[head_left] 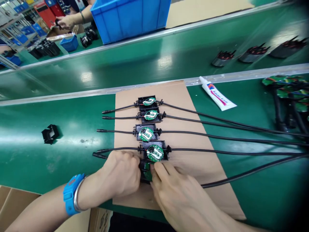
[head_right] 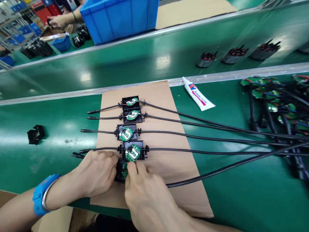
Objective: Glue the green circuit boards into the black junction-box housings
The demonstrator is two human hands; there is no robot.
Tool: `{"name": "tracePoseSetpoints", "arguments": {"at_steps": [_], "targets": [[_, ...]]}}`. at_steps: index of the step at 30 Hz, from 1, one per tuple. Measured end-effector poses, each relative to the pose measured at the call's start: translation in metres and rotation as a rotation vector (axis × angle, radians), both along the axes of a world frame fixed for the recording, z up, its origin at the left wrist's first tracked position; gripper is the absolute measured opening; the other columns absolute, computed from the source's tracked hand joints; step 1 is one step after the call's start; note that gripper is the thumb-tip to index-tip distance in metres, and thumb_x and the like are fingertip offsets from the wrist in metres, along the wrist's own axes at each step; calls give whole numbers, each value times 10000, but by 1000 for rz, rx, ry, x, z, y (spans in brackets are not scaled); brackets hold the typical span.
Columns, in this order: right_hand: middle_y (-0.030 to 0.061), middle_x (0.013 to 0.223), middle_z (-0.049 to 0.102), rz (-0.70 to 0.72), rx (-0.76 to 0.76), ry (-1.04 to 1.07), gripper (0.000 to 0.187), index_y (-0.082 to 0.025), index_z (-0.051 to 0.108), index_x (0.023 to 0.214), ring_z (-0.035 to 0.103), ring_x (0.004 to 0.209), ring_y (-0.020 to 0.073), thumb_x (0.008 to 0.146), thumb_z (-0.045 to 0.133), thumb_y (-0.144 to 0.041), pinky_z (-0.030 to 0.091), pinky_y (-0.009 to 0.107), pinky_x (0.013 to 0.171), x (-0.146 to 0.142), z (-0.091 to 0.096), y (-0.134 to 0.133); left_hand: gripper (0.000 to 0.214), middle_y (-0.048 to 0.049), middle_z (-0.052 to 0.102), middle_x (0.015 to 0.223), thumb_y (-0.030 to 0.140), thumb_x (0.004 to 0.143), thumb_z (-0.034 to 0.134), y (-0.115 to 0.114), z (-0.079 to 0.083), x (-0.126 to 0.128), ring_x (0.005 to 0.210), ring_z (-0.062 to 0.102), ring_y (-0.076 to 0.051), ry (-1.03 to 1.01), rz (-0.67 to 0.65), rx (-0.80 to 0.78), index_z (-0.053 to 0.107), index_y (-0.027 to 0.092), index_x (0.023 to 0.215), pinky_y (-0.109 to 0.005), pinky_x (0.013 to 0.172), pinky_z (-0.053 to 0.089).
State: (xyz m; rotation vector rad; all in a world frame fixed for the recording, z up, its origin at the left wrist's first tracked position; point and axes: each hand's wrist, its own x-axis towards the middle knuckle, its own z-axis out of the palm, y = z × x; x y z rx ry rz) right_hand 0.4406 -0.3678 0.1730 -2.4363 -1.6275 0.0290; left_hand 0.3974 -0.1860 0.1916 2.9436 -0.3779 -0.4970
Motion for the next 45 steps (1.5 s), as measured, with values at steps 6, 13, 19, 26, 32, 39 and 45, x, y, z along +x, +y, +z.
{"name": "tracePoseSetpoints", "arguments": {"at_steps": [6,13,19,26,32,39,45], "targets": [[96,772,568,-65,85,-160,101,-168,673,778,444,757,249,733,603,-226,353,411,627,-18,5,7,120,-65,601,867,192,872,468,11,-2,-28,781,551,-223,-218,145,-228,572,176,932,-366,681,466],[92,772,610,7,241,-137,91,-146,664,779,442,787,222,815,580,-156,334,378,650,-39,-17,25,199,-45,645,839,103,922,442,15,-31,-35,768,541,-194,-411,20,-422,629,157,965,-356,680,442],[51,765,578,-18,176,-3,86,-152,651,715,442,776,206,784,606,-126,331,381,677,-31,-1,19,240,-59,632,858,89,935,409,16,-22,-33,799,545,-201,-334,0,-417,640,151,958,-358,721,493],[49,930,599,-148,157,293,212,-184,601,1070,490,849,204,906,467,-165,396,362,761,3,30,-45,211,-88,616,1095,88,903,461,0,-12,-37,977,549,-215,-356,-194,-445,589,116,1069,-368,903,475],[39,837,553,-104,51,431,154,-190,528,870,507,773,192,913,407,-105,428,329,671,1,15,-47,237,-83,609,1204,90,918,411,-7,-31,-37,1008,565,-208,-339,-263,-366,590,112,1071,-365,928,452],[41,730,476,5,275,143,194,-180,457,766,414,687,180,840,439,-2,377,321,618,-2,-18,-44,219,-69,605,1233,105,909,429,-7,-30,-38,1054,561,-205,-296,-230,-431,598,123,1047,-358,961,427],[6,740,529,-139,157,606,114,-193,464,818,505,661,128,917,455,-136,406,247,567,17,1,-50,244,-66,607,1225,104,891,444,-8,-31,-41,1039,563,-204,-290,-219,-418,590,121,1086,-361,984,408]]}}
